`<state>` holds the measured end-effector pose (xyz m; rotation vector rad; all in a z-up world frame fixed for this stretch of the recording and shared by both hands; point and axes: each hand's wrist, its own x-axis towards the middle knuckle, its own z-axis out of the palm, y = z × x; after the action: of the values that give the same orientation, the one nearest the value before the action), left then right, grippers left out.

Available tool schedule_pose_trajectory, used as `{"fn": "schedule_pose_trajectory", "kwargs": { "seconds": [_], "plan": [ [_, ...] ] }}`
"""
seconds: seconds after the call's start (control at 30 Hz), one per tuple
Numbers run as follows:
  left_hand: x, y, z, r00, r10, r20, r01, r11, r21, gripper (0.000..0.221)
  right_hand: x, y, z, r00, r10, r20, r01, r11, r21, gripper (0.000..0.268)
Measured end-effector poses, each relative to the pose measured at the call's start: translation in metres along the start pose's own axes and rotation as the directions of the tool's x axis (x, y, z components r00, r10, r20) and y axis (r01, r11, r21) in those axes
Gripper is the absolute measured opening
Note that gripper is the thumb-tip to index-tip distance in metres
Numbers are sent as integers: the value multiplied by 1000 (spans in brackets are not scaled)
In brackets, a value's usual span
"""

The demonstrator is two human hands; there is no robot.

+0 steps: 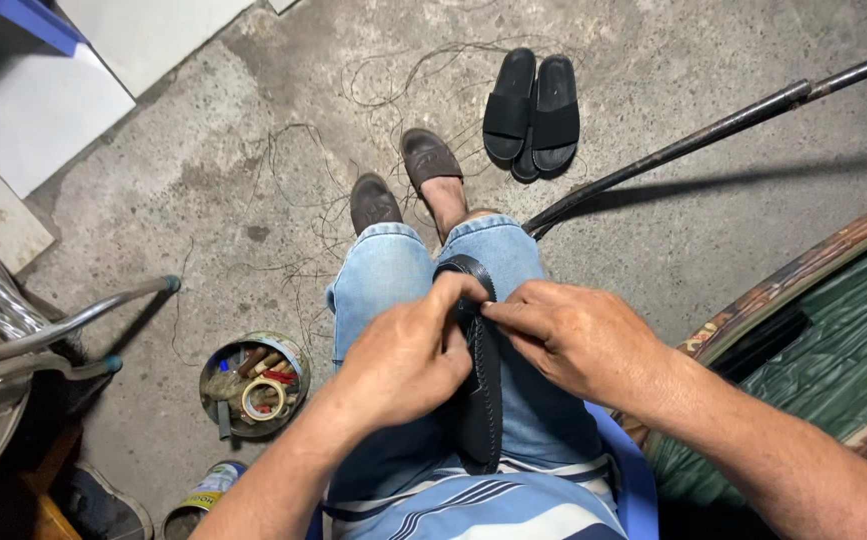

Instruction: The person stitches the upper part of a black leather sandal by hand using a needle and thread, pulling the thread through several pre-punched holes along the edge.

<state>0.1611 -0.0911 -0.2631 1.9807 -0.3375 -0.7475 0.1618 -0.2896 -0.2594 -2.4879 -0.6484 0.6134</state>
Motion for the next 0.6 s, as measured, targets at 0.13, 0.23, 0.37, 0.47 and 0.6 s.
{"fn": "schedule_pose_trajectory", "kwargs": {
  "seconds": [0.13, 0.23, 0.37, 0.47, 0.6],
  "plan": [
    [-6, -2, 4, 993, -100, -70, 93, 992, -88, 46, -5, 0, -4, 998, -5, 61, 8, 999, -47, 26],
    [-3, -6, 6, 975, -99, -200, 116, 990, 76, 43, -1, -2, -6, 999, -23, 35, 24, 999, -30, 24],
    [-9, -6, 17, 969, -95, -230, 104, 994, 30, 35, -3, -5, -2, 1000, -7, 21, 7, 999, -46, 23],
    [-11, -3, 17, 983, -52, -178, 49, 999, -17, 35, -3, -4, 0, 1000, -1, 9, 2, 999, -52, 22],
    [-13, 7, 8, 970, -13, -245, 23, 999, 36, 34, -4, -4, -3, 998, 41, 45, -42, 999, 22, 24]
  ]
}}
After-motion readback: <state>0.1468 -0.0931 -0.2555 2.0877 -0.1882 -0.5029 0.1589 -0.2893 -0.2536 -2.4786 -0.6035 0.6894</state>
